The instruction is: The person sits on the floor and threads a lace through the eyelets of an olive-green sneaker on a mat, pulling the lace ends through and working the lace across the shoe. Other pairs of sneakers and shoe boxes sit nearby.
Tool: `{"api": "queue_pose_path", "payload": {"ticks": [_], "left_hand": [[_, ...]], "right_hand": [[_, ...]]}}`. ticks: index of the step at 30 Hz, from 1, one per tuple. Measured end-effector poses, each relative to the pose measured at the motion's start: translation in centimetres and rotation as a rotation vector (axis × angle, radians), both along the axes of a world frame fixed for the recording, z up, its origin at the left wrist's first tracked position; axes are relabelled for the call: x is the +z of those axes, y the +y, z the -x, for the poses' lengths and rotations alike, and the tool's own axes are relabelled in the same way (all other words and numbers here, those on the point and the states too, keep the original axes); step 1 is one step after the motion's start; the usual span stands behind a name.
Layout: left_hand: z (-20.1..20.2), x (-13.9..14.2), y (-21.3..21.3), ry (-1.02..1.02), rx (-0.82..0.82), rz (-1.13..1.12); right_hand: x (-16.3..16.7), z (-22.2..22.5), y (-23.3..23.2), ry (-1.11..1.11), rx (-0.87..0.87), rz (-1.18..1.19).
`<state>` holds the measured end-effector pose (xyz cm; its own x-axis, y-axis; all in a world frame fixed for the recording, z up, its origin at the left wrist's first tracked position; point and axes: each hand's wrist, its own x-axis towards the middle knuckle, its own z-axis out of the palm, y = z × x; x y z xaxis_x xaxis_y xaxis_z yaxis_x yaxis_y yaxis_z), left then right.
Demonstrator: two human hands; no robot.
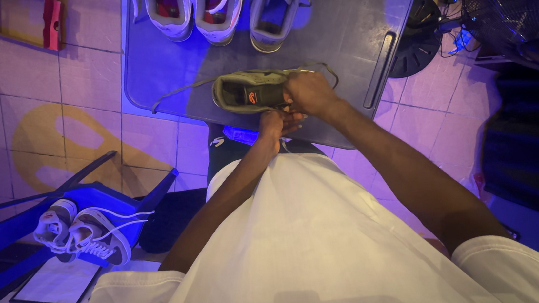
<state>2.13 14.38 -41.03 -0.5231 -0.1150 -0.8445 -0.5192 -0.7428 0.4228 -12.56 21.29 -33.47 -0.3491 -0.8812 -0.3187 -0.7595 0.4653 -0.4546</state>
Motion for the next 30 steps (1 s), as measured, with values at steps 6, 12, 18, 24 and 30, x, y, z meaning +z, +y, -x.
{"api": "queue_pose_path", "payload": {"ticks": [6,12,18,24,30], "left_hand": [[-0.4,-1.0,0.1,0.058,-0.040,0.025],[-1.1,-1.4,0.6,0.142,0.016,0.071],[-0.9,-0.5,0.5,0.084,0.069,0.112],[-0.8,-0.6,0.1,-0.010,0.141,0.006],[-0.4,0.0,-0.4,-0.023,0.076,0.016]], "right_hand": [[-1.4,0.7,-0.8,-0.082,0.070,-0.263],[-1.8,0.7,-1.1,-0.002,0.102,-0.176],[-2.4,0.5,-0.6,0.001,0.055,-0.138],[-2.4,-0.2,-0.6,-0.013,-0.034,-0.079],[-1.1,0.3,-0.7,-0.101,0.006,-0.169]]}}
